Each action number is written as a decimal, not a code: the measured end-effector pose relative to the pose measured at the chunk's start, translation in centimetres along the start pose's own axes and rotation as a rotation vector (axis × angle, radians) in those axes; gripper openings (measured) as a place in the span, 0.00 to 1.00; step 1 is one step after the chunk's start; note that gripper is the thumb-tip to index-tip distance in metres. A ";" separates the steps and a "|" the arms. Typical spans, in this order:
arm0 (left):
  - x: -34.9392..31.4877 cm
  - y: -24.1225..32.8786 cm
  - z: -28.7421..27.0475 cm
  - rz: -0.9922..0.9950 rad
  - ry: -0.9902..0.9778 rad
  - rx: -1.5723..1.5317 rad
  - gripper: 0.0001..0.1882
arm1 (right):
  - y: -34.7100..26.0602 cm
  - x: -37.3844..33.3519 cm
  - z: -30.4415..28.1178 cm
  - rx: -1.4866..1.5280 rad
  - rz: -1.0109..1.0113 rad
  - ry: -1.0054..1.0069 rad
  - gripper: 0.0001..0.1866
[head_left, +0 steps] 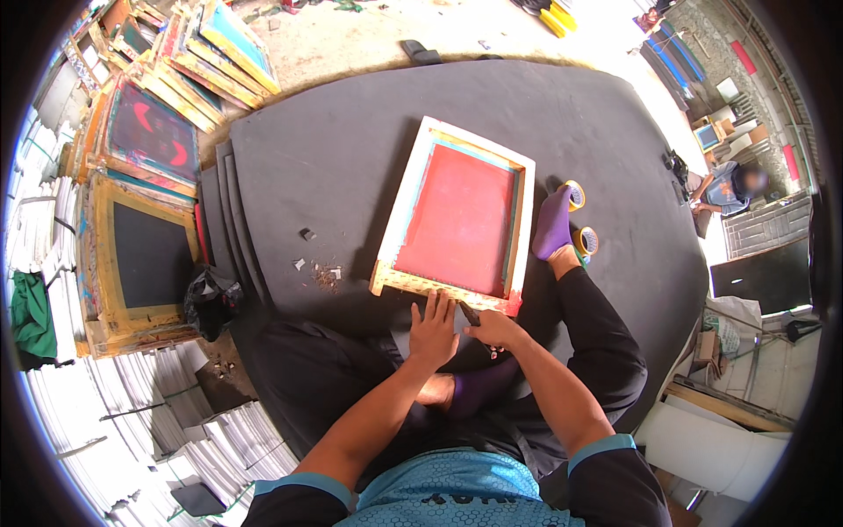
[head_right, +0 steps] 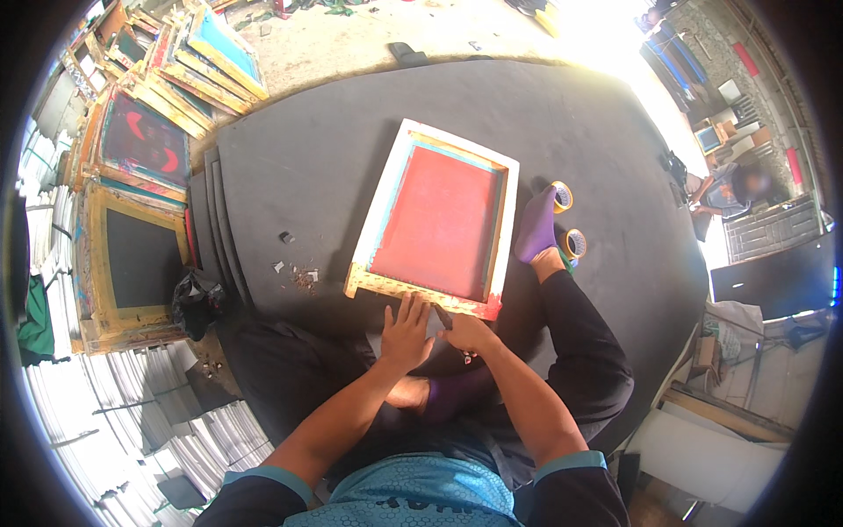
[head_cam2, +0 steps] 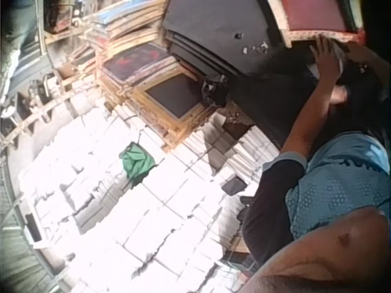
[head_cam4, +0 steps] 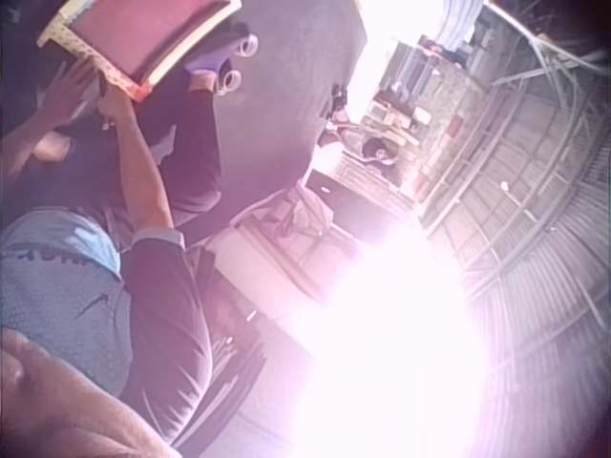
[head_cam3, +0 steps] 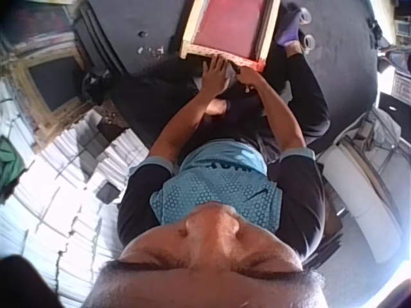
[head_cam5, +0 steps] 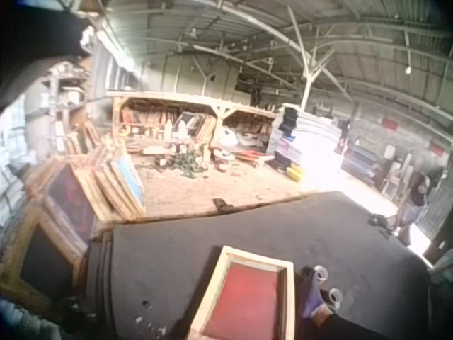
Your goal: The person sits cross-legged on the floor and uses a small metal scraper to remove dried red material from the edges of a wooden screen-printing frame. The person repeatedly scrapes along the frame's perimeter, lifting off flakes of residue.
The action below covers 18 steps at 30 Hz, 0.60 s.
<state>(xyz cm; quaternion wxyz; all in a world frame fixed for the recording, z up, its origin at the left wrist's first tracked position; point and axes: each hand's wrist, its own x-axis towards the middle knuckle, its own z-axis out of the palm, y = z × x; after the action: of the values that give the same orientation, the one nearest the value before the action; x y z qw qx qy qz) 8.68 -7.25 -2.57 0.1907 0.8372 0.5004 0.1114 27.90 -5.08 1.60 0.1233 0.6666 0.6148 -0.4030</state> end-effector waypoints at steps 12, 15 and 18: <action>0.1 -0.2 0.3 -0.013 -0.010 -0.019 0.40 | -2.2 -0.8 -1.9 -0.051 0.060 -0.091 0.34; 0.1 -0.1 0.1 -0.008 -0.020 -0.016 0.40 | -0.7 -0.3 -0.4 -0.133 0.013 0.048 0.33; 0.1 -0.2 -0.4 -0.012 -0.050 0.009 0.40 | -1.3 -0.3 -1.0 -0.137 0.072 -0.036 0.33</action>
<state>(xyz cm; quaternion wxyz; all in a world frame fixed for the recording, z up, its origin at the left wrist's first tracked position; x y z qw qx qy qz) 8.41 -6.99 -2.35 0.1999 0.8375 0.5011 0.0869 27.10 -4.38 2.90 0.1940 0.6710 0.6143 -0.3671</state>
